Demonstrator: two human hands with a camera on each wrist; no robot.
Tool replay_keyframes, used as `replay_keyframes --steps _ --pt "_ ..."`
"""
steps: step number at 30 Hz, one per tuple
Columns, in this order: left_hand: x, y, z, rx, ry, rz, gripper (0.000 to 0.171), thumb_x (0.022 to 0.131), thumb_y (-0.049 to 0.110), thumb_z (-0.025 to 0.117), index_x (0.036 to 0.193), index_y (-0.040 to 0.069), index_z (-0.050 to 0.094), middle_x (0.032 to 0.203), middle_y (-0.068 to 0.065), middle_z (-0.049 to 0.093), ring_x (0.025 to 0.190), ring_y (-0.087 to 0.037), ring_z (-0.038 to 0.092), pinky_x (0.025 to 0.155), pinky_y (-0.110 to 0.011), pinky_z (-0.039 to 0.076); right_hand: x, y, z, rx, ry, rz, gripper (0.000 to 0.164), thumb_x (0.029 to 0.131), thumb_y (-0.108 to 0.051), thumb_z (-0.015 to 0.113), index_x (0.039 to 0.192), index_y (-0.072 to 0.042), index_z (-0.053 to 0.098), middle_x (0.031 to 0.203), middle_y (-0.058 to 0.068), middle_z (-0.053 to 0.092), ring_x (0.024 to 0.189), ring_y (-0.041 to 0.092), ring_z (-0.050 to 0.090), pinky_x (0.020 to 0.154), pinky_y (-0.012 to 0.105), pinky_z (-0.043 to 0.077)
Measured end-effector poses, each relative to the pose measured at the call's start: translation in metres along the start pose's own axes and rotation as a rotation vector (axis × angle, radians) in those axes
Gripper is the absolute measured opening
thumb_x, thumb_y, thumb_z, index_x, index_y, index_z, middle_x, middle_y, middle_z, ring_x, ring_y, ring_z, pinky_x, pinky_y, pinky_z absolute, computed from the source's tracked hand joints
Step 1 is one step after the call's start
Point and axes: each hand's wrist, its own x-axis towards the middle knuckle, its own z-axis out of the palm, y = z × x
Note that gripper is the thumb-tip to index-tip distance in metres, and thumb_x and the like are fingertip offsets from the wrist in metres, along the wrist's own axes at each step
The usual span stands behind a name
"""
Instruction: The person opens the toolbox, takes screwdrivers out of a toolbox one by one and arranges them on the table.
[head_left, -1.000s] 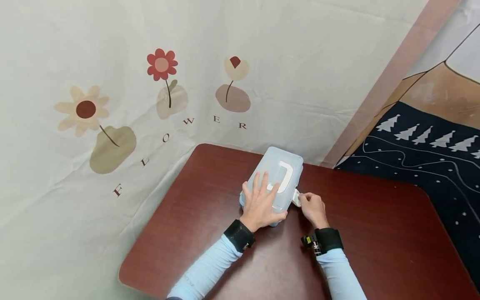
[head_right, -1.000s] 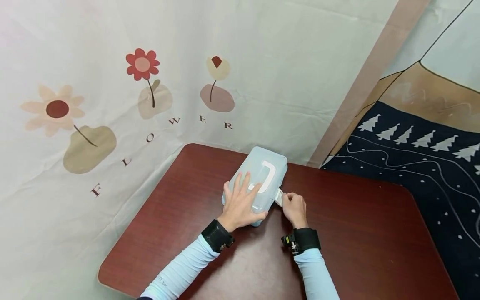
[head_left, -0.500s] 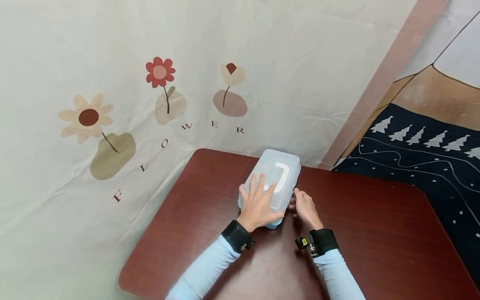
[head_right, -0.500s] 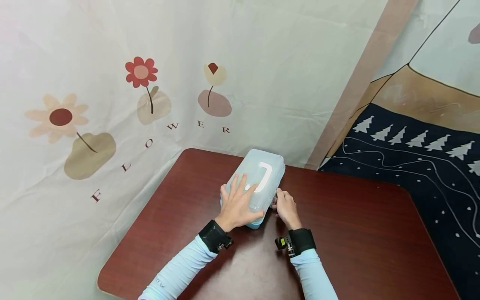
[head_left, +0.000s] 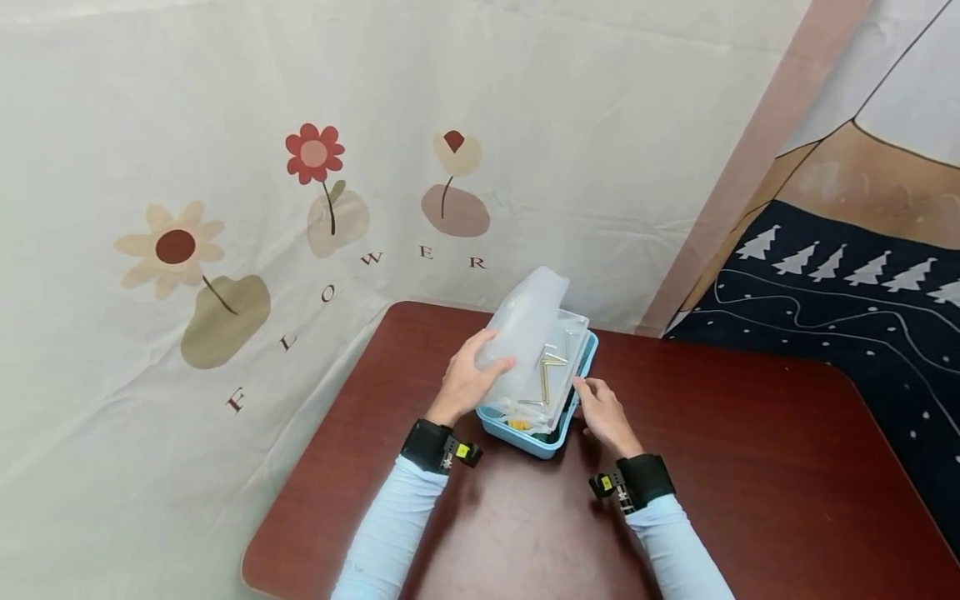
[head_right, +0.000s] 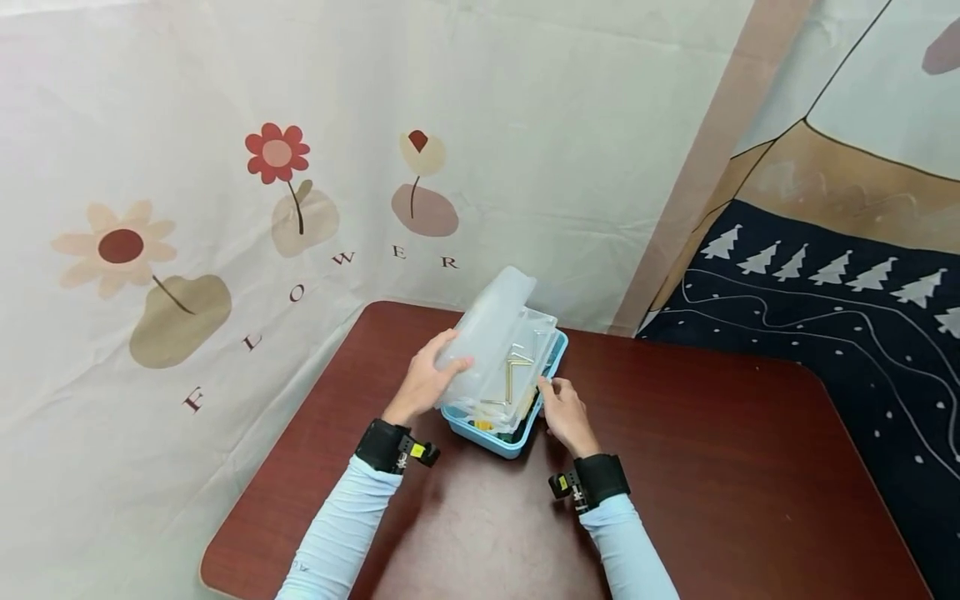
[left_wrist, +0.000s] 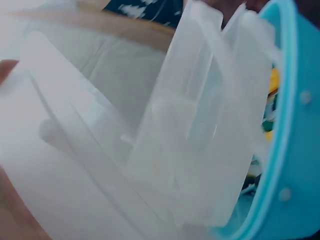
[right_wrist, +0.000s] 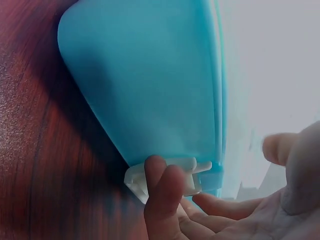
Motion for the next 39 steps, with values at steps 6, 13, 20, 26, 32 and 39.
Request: replay_keyframes --steps 6,13,20,26,32,39 --pt "0.01 -0.03 -0.029 -0.287 0.151 -0.025 0.04 0.103 0.039 0.054 0.129 0.012 0.069 0.117 -0.01 0.065 0.103 -0.022 0.058 0.094 -0.037 0.047 0.002 0.0 0.004 -0.051 -0.03 -0.02 0.071 0.111 -0.038 0.049 0.164 0.002 0.025 0.143 0.032 0.059 0.117 0.038 0.068 0.08 0.035 0.056" --pt "0.014 -0.062 -0.057 -0.359 0.381 -0.177 0.042 0.107 0.032 0.045 0.129 0.006 0.07 0.127 -0.015 0.067 0.109 -0.026 0.061 0.097 -0.039 0.047 0.003 0.002 0.005 -0.063 -0.033 -0.036 0.07 0.11 -0.026 0.051 0.164 0.005 0.021 0.146 0.036 0.055 0.111 0.037 0.07 0.076 0.035 0.058" --pt "0.014 -0.087 -0.067 -0.262 0.408 -0.26 0.048 0.109 0.035 0.039 0.14 0.01 0.067 0.145 -0.016 0.056 0.133 -0.035 0.052 0.117 -0.054 0.039 0.005 0.004 0.004 -0.113 -0.042 -0.049 0.071 0.111 -0.027 0.05 0.165 0.006 0.018 0.141 0.034 0.058 0.1 0.032 0.069 0.076 0.035 0.055" --pt "0.009 -0.103 -0.065 -0.104 0.33 -0.382 0.065 0.111 0.048 0.028 0.143 0.002 0.061 0.154 -0.021 0.051 0.149 -0.04 0.039 0.125 -0.058 0.03 0.005 0.004 0.006 -0.109 -0.041 -0.053 0.069 0.111 -0.028 0.049 0.165 0.005 0.021 0.143 0.034 0.058 0.098 0.031 0.069 0.072 0.033 0.055" --pt "0.006 -0.111 -0.064 -0.075 0.299 -0.389 0.067 0.113 0.048 0.021 0.144 0.0 0.055 0.151 -0.023 0.055 0.142 -0.041 0.046 0.122 -0.058 0.033 0.004 0.004 0.004 -0.105 -0.04 -0.08 0.065 0.112 -0.027 0.049 0.165 0.002 0.025 0.139 0.03 0.062 0.095 0.031 0.069 0.072 0.032 0.054" --pt "0.004 -0.089 -0.058 -0.042 0.46 -0.138 0.047 0.11 0.027 0.039 0.151 0.01 0.053 0.151 -0.019 0.049 0.14 -0.038 0.044 0.117 -0.057 0.035 0.005 0.006 0.001 -0.122 -0.056 -0.112 0.064 0.113 -0.031 0.047 0.166 -0.003 0.025 0.136 0.026 0.064 0.101 0.031 0.072 0.074 0.033 0.054"
